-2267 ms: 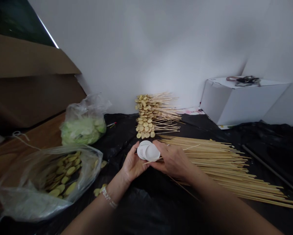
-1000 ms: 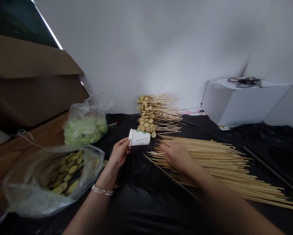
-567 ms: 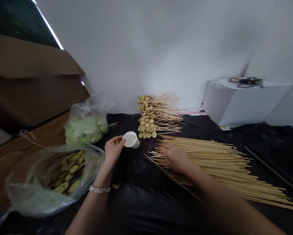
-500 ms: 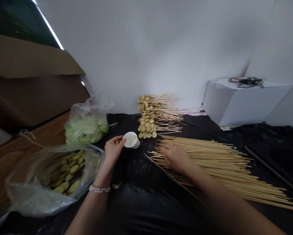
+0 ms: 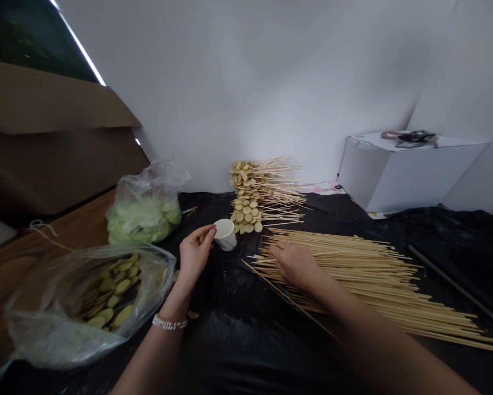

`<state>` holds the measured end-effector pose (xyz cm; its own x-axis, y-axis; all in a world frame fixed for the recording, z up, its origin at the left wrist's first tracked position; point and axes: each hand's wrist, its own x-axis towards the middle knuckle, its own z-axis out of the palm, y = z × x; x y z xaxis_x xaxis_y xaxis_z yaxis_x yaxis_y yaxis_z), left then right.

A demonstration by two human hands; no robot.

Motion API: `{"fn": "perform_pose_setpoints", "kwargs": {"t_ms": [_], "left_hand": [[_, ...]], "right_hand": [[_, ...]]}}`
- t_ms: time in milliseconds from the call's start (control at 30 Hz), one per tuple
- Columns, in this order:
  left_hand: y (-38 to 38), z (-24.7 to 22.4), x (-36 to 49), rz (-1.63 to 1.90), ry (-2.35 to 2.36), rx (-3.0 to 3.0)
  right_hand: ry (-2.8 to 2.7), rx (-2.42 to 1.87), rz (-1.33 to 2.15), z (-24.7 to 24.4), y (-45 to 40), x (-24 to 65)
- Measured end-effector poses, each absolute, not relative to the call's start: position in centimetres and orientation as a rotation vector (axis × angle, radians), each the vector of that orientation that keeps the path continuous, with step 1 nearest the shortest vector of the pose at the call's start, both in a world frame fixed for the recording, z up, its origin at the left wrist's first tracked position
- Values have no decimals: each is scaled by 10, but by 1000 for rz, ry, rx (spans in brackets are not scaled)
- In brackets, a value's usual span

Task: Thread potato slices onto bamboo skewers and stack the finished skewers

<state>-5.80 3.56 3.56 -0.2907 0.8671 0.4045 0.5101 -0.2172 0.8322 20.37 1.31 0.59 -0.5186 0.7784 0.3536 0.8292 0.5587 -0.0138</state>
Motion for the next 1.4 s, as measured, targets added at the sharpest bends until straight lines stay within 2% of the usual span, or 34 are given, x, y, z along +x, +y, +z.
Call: {"fn": "perform_pose_setpoints", "kwargs": {"t_ms": [167, 367, 600, 767, 1000, 1067, 1267, 1400], "left_hand": [[38, 27, -55, 1382, 1633, 1904], [38, 27, -60, 1294, 1787, 2139], [39, 34, -69, 1337, 1858, 2097], [37, 38, -68, 1356, 1823, 1905], [21, 48, -37, 1709, 1444, 1430], [14, 47, -20, 1624, 1217, 1226], [4, 34, 4, 944, 582, 328], [8, 25, 3, 897, 471, 29]], "right_hand": [[-2475, -1345, -200, 9, 12, 204], [-2479, -1379, -196, 9, 13, 204], [-2472, -1368, -191, 9, 13, 205], [-2443, -1359, -220, 8, 14, 205], [-2386, -1502, -261, 14, 13, 205], [-2310, -1578, -325, 17, 12, 204], [-2184, -1645, -377, 20, 10, 202], [-2179, -1515, -391, 19, 6, 202]]}}
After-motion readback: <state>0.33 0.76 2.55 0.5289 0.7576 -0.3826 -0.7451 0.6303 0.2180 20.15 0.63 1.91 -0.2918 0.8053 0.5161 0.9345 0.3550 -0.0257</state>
